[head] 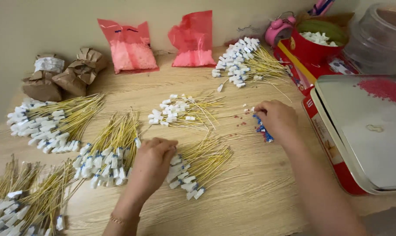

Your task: Assembling small cable components by attaching color-coded sleeves to wires with pre-fitted connectors.

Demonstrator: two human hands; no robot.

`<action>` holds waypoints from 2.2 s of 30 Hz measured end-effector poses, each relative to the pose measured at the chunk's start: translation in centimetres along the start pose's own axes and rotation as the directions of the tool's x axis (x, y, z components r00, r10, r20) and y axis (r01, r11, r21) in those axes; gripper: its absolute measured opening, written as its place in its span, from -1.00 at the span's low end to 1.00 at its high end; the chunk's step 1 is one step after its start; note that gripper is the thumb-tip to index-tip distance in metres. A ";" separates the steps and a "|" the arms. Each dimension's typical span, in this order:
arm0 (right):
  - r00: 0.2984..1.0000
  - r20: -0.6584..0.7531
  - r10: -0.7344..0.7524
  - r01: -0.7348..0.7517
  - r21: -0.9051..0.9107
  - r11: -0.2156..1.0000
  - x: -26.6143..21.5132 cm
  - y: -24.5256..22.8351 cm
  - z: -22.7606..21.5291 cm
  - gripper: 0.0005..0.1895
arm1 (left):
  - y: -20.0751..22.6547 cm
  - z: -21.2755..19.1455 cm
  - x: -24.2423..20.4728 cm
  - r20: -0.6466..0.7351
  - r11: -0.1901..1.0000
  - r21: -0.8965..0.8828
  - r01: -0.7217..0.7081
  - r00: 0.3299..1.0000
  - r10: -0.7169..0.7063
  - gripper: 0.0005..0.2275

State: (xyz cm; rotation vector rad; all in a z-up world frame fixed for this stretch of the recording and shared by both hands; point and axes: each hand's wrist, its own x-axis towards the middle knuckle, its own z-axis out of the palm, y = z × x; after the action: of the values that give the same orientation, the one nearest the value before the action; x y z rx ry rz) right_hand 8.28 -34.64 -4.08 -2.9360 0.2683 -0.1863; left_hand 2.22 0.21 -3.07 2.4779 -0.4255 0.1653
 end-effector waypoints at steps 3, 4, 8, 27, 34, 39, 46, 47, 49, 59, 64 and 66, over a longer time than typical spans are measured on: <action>0.984 -0.047 -0.173 0.164 -0.155 0.974 1.2 2.0 2.8 -0.87 | -5.5 3.1 2.1 -0.149 0.956 0.286 -0.067 0.982 0.113 -0.81; 0.981 -0.045 -0.186 0.178 -0.146 0.973 1.3 2.0 2.4 -0.87 | -6.0 3.5 2.9 -0.154 0.954 0.295 -0.054 0.983 0.103 -0.81; 0.980 0.142 -0.140 0.155 -0.108 0.982 1.5 -0.5 -0.4 -0.77 | -6.8 4.2 5.0 -0.282 0.947 0.321 0.011 0.956 0.085 -0.77; 0.999 0.010 0.043 -0.044 0.306 0.951 -0.2 -0.6 -0.2 -0.71 | -4.5 4.7 6.6 -0.279 0.911 0.413 -0.014 0.950 0.142 -0.77; 0.998 -0.031 -0.047 0.051 0.846 0.531 -4.2 -4.4 -0.6 -0.81 | -7.8 7.9 9.0 -0.239 0.812 0.583 -0.032 0.948 0.209 -0.84; 0.987 0.068 -0.148 -0.043 0.985 0.168 -6.5 -8.4 -1.1 -0.81 | -4.7 4.6 7.3 -0.153 0.956 0.292 0.040 0.988 0.006 -0.84; 0.971 0.091 -0.222 -0.069 0.992 0.106 -8.1 -11.8 -0.6 -0.82 | 1.8 -0.1 2.1 0.199 0.582 -0.721 0.375 0.917 -0.345 -0.67; 0.967 0.072 -0.243 -0.039 0.990 0.137 -8.1 -12.1 -0.3 -0.82 | 1.9 0.8 1.6 0.235 0.433 -0.806 0.403 0.891 -0.389 -0.67; 0.961 0.060 -0.268 -0.014 0.985 0.170 -8.0 -12.6 0.1 -0.81 | 1.4 2.3 1.3 0.280 0.266 -0.869 0.417 0.858 -0.431 -0.66; 0.946 0.191 -0.263 -0.050 0.884 0.464 -2.4 -13.0 2.0 -0.77 | 2.6 0.1 2.1 -0.144 0.972 -0.037 0.233 0.961 -0.236 -0.80; 0.977 0.114 -0.178 -0.017 0.882 0.472 0.1 -11.6 3.9 -0.78 | 2.0 -1.5 -0.7 -0.185 0.929 -0.202 0.312 0.919 -0.349 -0.79; 0.988 0.083 -0.134 -0.034 0.943 0.332 -2.4 -12.7 1.3 -0.79 | 1.1 -0.5 -1.2 -0.086 0.742 -0.590 0.320 0.888 -0.452 -0.76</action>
State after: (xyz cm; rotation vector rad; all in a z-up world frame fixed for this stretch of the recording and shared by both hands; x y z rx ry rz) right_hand 8.24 -21.70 -3.12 -1.7201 0.0001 -0.0772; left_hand 0.69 -0.02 -2.37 1.8728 0.1450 0.1220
